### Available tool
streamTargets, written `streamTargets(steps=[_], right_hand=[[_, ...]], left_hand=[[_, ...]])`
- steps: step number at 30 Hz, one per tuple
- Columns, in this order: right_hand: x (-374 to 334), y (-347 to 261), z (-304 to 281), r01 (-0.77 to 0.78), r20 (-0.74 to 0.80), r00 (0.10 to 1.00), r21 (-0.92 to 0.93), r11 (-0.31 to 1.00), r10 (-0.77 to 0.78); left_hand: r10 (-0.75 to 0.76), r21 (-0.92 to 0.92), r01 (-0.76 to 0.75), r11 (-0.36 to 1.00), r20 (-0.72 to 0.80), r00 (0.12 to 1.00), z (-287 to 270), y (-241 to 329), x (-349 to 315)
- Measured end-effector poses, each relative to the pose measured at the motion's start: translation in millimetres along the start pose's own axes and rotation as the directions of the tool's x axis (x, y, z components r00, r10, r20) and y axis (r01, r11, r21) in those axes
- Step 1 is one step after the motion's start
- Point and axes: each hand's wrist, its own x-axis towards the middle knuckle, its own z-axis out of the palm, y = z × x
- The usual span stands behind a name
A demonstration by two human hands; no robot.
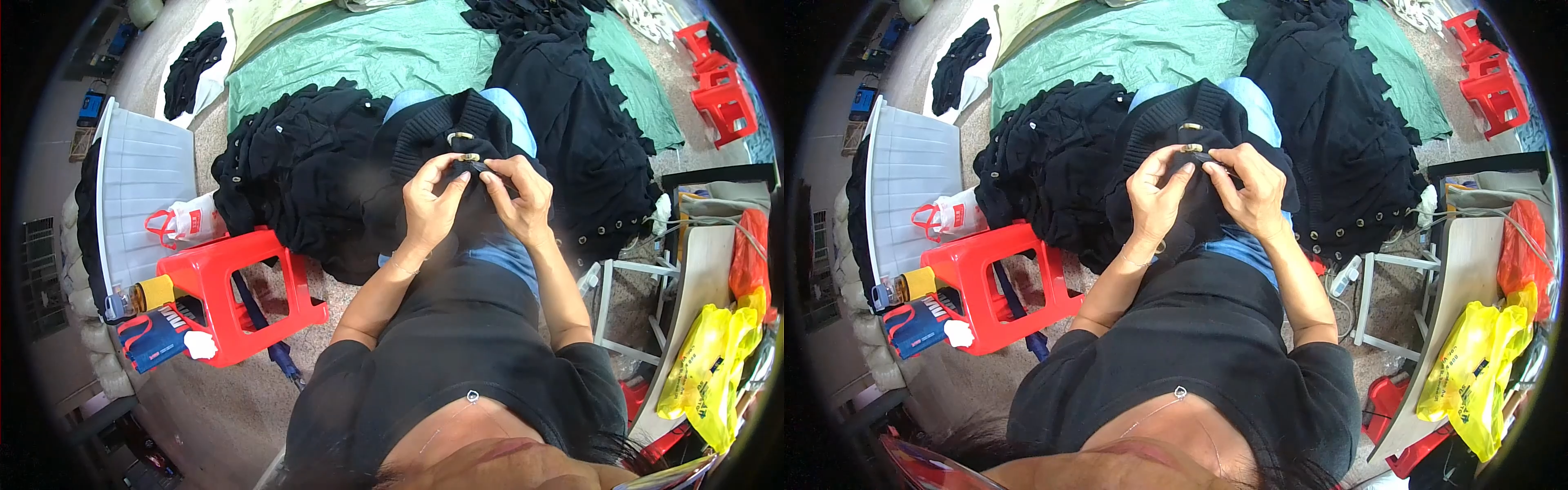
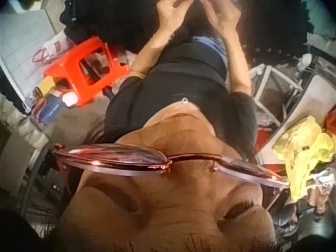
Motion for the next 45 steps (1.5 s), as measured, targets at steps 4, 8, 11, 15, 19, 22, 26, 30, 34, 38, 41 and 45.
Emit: streamTargets(steps=[4,8,11,15,19,22,26,30,34,38,41,45], right_hand=[[-1.5,1.0,1.2,0.014,-0.014,1.0,0.01,1.0,-0.014],[-2.0,0.3,0.9,-0.005,0.002,1.0,0.011,1.0,0.005],[-0.2,0.2,1.3,0.025,0.002,1.0,-0.019,0.999,-0.025],[-10.2,5.1,11.9,-0.307,0.04,0.944,0.462,0.832,0.326],[-8.4,14.3,13.4,-0.42,0.119,0.752,0.844,0.333,0.648],[-11.9,19.3,6.6,-0.526,0.044,0.711,0.695,0.49,0.702],[-18.3,20.5,16.9,-0.468,-0.065,0.814,0.516,0.717,0.578],[-11.1,13.6,8.5,-0.38,-0.084,0.857,0.564,0.733,0.509],[8.4,-11.4,-9.0,-0.179,-0.205,0.918,0.552,0.814,0.34],[14.5,-12.6,-17.2,-0.145,-0.403,0.885,0.241,0.96,0.234],[6.4,-3.8,-11.2,-0.187,-0.355,0.895,0.253,0.949,0.271],[5.4,-11.7,-20.5,-0.331,-0.119,0.909,0.377,0.865,0.399]], left_hand=[[0.008,0.003,-0.008,1.0,0.005,1.0,-0.2,-3.2,-2.0],[0.0,0.041,0.0,0.999,-0.002,1.0,0.6,-3.3,-4.5],[0.006,0.024,-0.006,1.0,-0.017,1.0,1.3,-1.2,-3.8],[0.0,0.028,-0.001,1.0,0.003,1.0,-0.7,-2.1,1.8],[-0.036,0.011,0.036,0.999,0.019,0.999,-1.0,0.2,9.4],[-0.115,0.118,0.107,0.987,0.06,0.992,3.7,7.4,14.2],[-0.131,0.109,0.127,0.986,0.03,0.991,2.8,8.0,18.3],[-0.101,0.094,0.09,0.991,0.112,0.989,8.5,51.2,37.1],[0.008,-0.079,0.016,0.997,0.288,0.958,4.3,71.2,58.4],[-0.068,-0.022,0.085,0.996,0.422,0.904,15.8,43.8,66.3],[-0.112,-0.045,0.148,0.988,0.448,0.887,18.5,34.1,53.5],[-0.137,-0.062,0.188,0.98,0.474,0.87,18.5,34.3,50.5]])
